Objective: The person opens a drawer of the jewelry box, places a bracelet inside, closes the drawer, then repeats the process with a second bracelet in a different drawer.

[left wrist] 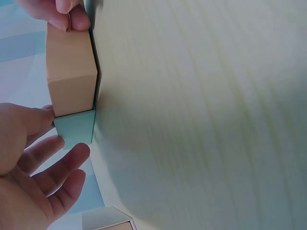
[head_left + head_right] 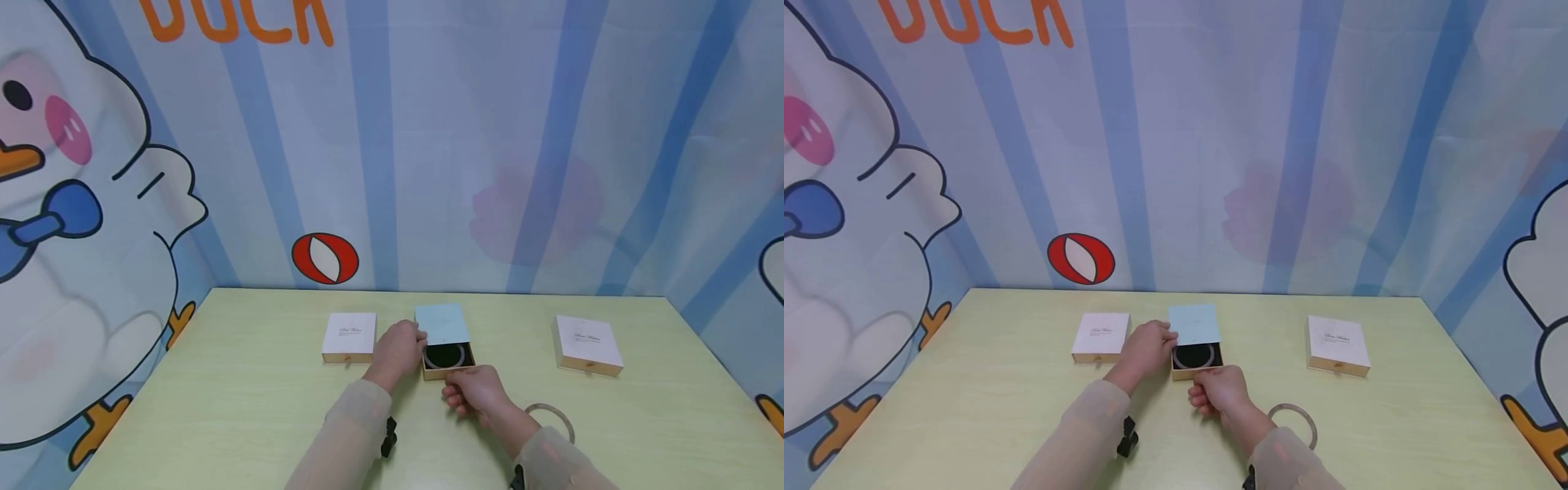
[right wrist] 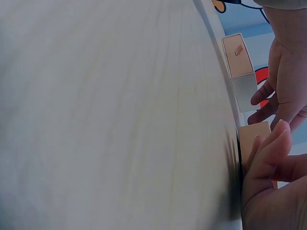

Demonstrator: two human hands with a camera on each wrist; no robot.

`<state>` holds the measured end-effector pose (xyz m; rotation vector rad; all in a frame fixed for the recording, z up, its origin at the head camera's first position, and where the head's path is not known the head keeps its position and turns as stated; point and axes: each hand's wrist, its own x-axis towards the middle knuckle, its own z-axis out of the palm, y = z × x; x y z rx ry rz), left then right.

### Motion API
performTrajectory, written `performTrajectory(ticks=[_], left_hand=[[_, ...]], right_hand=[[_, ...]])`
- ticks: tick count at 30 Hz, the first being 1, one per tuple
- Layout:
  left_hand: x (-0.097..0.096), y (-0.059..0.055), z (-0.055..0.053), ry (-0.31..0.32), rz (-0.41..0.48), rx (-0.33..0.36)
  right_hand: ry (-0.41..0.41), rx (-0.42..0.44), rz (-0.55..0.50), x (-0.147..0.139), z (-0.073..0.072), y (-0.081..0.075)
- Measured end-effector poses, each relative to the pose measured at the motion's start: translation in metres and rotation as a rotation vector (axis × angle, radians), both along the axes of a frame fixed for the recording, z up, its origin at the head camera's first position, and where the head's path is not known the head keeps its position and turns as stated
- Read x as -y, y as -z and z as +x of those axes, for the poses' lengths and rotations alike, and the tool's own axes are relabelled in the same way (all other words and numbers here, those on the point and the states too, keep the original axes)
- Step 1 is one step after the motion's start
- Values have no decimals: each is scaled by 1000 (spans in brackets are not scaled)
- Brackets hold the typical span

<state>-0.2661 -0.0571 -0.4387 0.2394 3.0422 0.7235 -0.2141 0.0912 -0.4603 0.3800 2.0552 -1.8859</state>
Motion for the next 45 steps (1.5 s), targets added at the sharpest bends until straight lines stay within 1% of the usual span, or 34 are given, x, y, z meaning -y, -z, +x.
performTrajectory(ticks=[12, 19, 29, 38, 42, 45], left_hand=[[0, 1, -1, 6, -38, -5], [0, 0, 1, 8, -11, 8], [0, 0, 0, 11, -45, -2], [0, 1, -1, 5, -42, 1], [0, 1, -1, 0, -44, -7], [0, 0, -1, -2, -34, -5]], right_hand=[[8, -6, -2, 1, -4, 0], [7, 0, 7, 2, -6, 0], [4, -2, -1, 2, -10, 1], [-3, -9, 4, 1, -12, 1], [-16, -5, 1, 0, -12, -2], [-11, -2, 4, 1, -13, -3]])
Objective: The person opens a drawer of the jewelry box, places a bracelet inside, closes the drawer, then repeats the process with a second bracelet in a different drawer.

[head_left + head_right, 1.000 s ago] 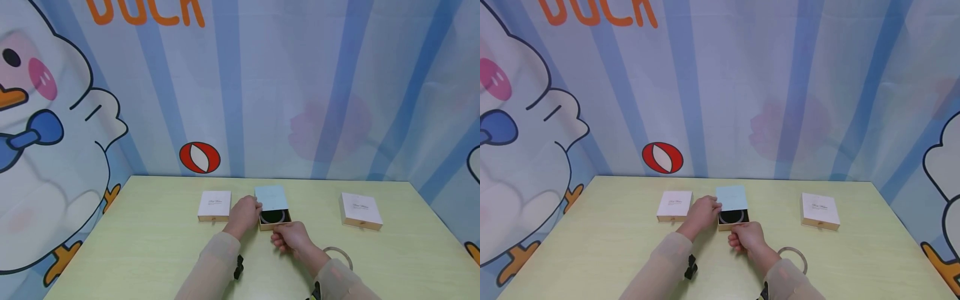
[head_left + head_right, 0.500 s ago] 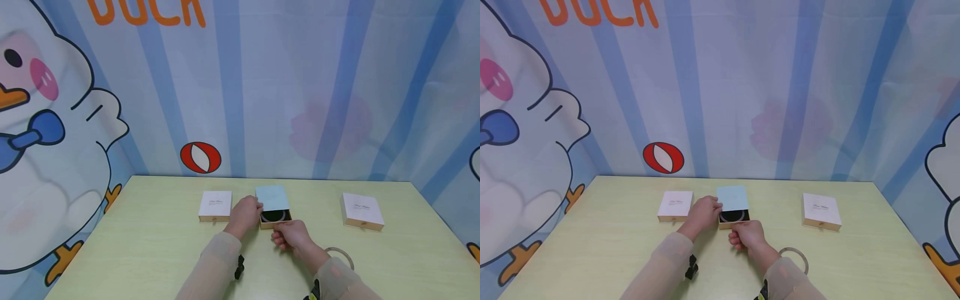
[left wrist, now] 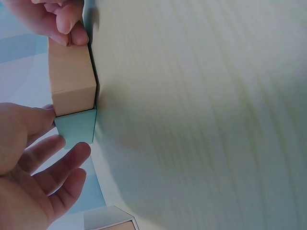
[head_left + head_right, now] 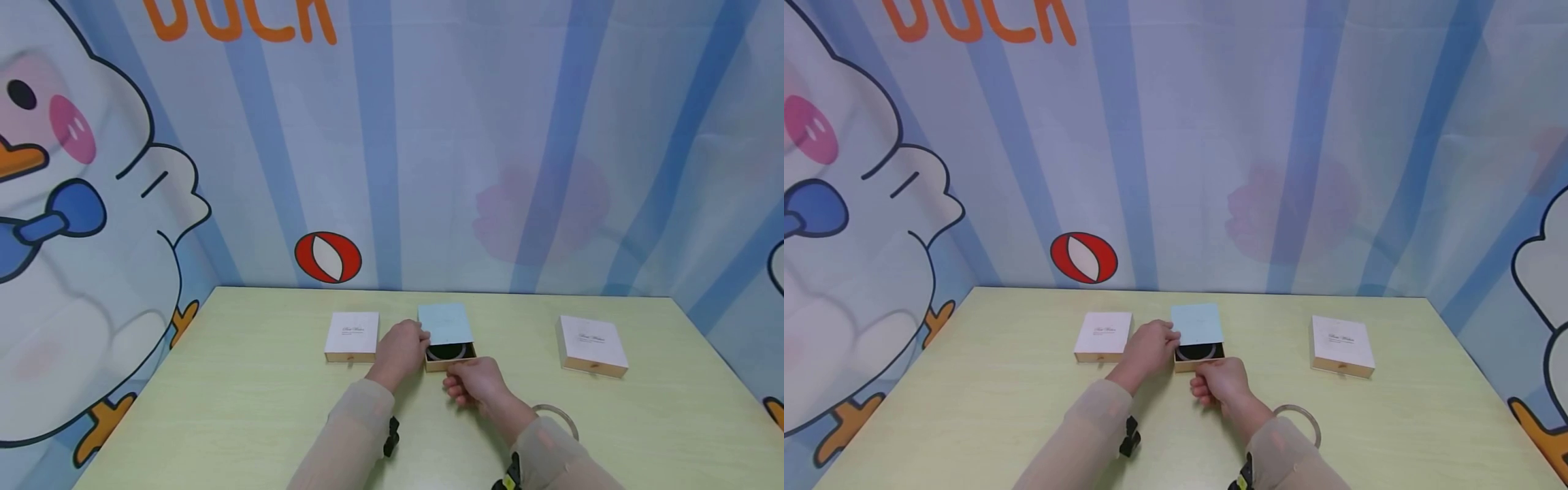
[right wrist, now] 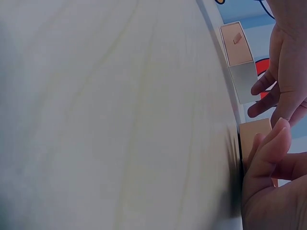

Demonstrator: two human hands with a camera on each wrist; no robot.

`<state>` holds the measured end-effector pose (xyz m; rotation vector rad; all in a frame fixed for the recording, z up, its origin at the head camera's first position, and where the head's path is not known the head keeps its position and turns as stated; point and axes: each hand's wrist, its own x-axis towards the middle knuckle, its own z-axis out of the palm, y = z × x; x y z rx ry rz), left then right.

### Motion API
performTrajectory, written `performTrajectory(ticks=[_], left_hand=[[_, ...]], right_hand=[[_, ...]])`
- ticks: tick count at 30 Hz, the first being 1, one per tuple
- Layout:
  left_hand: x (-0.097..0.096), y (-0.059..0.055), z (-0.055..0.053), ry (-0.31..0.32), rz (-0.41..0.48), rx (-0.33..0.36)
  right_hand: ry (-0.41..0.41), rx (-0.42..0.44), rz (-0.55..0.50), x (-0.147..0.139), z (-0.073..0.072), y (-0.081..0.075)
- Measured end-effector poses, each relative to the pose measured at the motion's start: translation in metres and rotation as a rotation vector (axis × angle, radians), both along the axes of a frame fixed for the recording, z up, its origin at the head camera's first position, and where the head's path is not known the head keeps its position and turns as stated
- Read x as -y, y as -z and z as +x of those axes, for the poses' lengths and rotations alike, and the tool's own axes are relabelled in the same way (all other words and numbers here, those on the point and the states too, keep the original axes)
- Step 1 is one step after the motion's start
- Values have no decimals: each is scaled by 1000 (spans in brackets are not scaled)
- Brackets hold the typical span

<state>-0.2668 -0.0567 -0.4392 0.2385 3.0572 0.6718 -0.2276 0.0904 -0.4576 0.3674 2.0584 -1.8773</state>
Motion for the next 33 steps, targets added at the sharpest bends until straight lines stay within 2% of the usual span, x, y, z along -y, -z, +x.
performTrajectory(ticks=[18, 33], left_hand=[[0, -3, 1, 7, 20, 25], [1, -3, 1, 13, 0, 12]], right_hand=[[27, 10, 9, 3, -10, 2], [31, 3, 10, 5, -15, 2]])
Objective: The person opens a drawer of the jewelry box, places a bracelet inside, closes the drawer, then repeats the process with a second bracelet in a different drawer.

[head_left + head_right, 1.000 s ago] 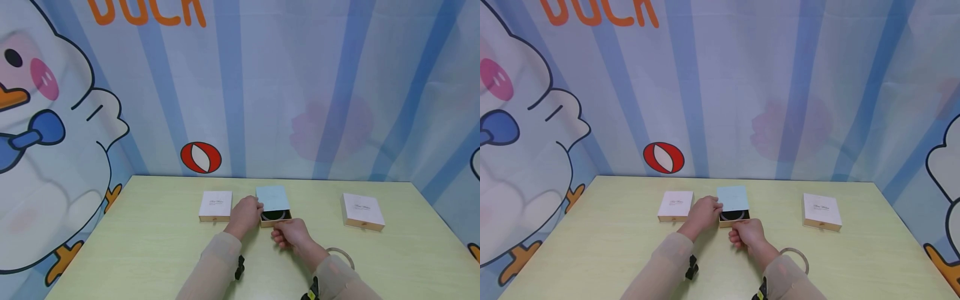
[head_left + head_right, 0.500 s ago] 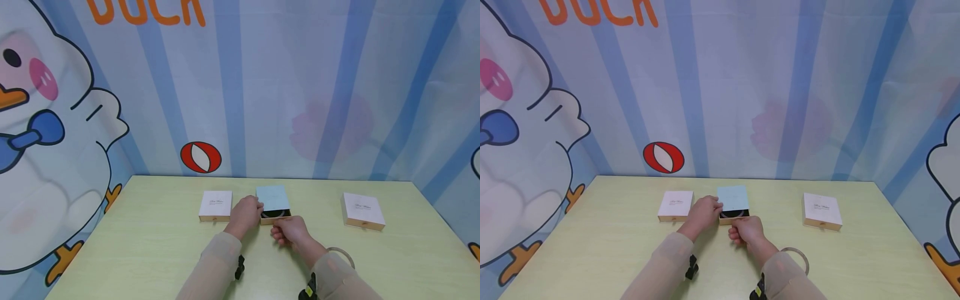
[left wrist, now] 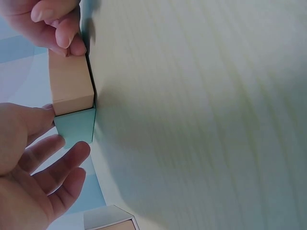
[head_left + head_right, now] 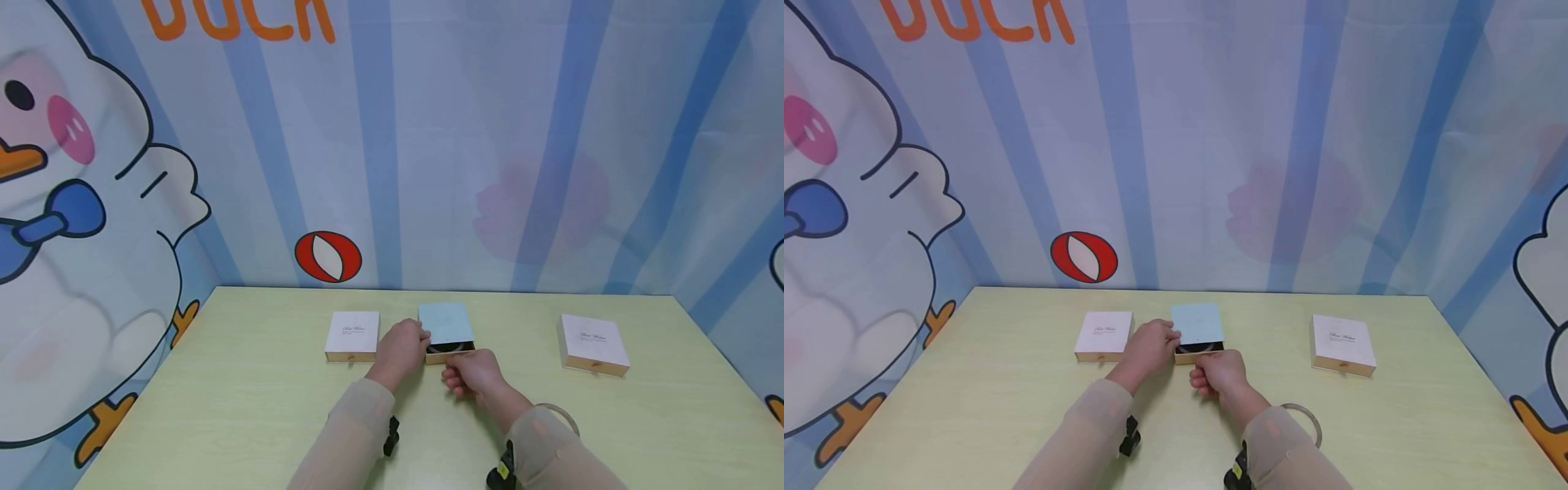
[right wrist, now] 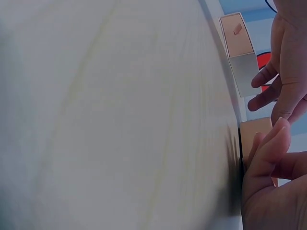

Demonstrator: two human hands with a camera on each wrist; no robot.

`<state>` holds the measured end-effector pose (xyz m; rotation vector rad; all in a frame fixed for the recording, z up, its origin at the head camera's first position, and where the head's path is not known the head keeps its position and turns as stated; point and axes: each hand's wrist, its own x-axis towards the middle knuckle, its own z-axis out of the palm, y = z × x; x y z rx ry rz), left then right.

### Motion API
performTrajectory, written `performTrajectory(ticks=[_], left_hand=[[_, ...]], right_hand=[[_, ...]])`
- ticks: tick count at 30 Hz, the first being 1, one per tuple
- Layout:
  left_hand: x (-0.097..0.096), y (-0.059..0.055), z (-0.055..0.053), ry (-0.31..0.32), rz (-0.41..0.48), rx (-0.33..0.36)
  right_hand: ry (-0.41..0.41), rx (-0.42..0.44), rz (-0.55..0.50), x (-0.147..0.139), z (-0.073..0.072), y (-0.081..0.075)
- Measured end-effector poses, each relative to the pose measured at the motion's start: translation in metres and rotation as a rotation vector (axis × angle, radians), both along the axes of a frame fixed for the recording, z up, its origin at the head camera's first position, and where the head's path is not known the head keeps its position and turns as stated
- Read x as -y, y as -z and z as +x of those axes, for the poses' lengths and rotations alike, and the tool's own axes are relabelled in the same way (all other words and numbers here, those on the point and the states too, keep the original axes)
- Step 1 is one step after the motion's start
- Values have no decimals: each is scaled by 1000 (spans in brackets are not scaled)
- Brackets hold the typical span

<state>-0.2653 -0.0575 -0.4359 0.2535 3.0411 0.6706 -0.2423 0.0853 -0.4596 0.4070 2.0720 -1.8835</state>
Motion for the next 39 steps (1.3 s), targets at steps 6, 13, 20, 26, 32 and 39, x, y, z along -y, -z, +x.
performTrajectory(ticks=[6, 13, 20, 26, 32, 39], left_hand=[[0, 1, -1, 2, 2, 0], [1, 2, -2, 5, 21, -3], [1, 1, -1, 5, 22, -9], [1, 2, -2, 7, 21, -17], [2, 2, -2, 7, 25, -16], [1, 2, -2, -1, 38, -7]], right_hand=[[7, -8, -10, 0, -1, 0], [13, -29, -35, 1, -2, 0], [10, -28, -27, 2, -5, 1], [6, -21, -22, 2, -7, 1], [6, -17, -14, 2, -8, 0], [9, -22, -10, 2, -10, 2]])
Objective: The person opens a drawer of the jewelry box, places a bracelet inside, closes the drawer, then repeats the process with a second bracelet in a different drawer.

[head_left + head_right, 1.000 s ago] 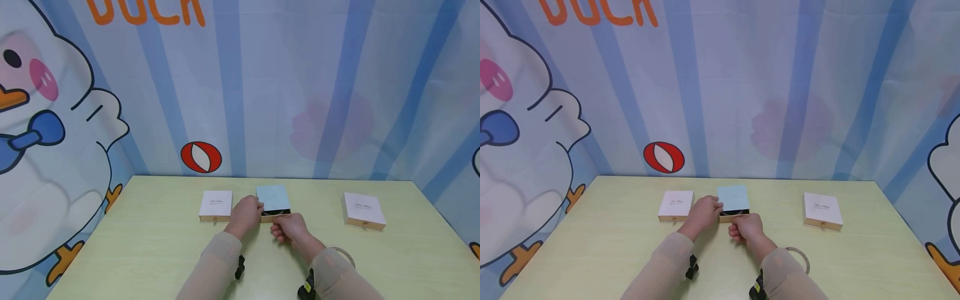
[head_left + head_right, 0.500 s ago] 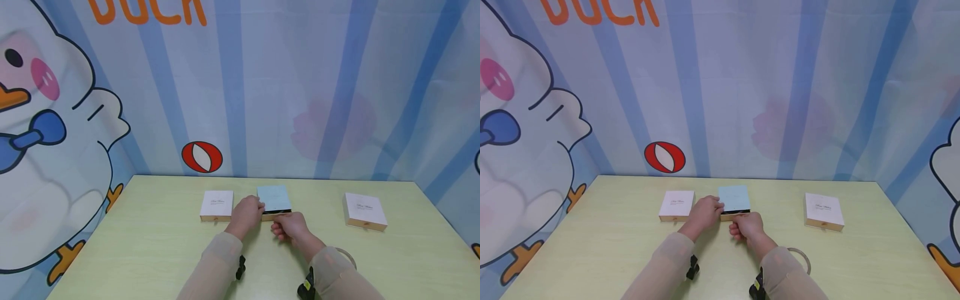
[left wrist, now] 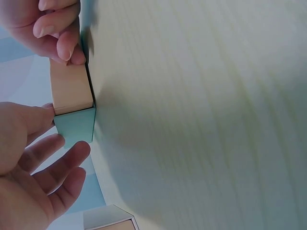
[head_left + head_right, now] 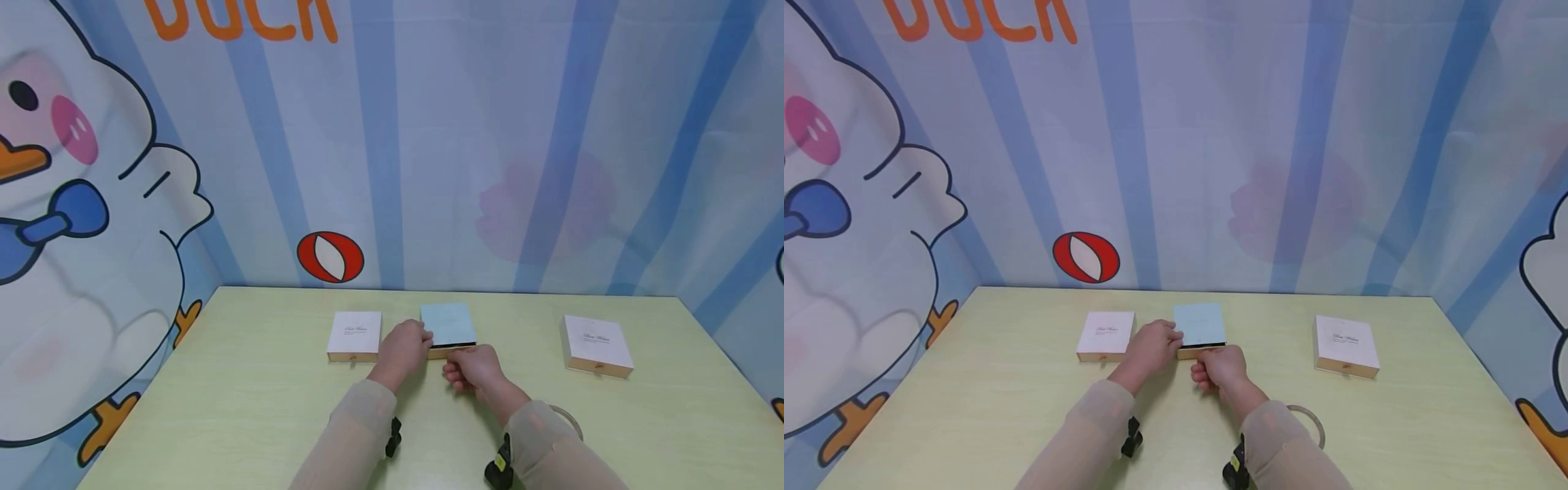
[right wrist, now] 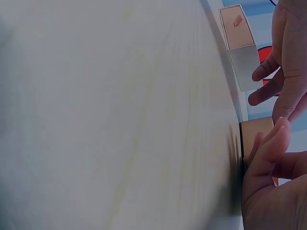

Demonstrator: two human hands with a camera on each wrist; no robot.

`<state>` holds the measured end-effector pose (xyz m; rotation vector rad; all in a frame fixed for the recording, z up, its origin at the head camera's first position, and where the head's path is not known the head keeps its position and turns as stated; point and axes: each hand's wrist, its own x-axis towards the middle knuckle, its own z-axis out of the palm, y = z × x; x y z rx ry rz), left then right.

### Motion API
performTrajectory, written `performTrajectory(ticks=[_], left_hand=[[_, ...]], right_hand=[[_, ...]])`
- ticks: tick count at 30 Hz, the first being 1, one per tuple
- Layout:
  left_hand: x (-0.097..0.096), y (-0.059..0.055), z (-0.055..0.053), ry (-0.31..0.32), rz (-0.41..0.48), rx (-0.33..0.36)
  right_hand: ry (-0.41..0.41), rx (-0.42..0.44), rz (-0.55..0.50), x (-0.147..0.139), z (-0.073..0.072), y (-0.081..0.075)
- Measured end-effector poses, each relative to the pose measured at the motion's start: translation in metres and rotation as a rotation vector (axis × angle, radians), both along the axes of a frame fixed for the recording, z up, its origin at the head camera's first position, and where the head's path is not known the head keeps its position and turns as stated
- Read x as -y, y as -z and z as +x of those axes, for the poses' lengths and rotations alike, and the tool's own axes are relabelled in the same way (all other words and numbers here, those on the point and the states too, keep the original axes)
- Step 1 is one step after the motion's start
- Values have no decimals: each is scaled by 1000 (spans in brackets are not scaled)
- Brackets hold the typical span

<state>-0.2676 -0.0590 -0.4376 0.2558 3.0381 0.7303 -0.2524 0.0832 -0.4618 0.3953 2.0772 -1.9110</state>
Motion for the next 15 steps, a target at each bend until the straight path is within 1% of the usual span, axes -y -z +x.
performTrajectory(ticks=[15], left_hand=[[0, 0, 1, 2, -10, 8]], right_hand=[[12, 12, 3, 2, -3, -1]])
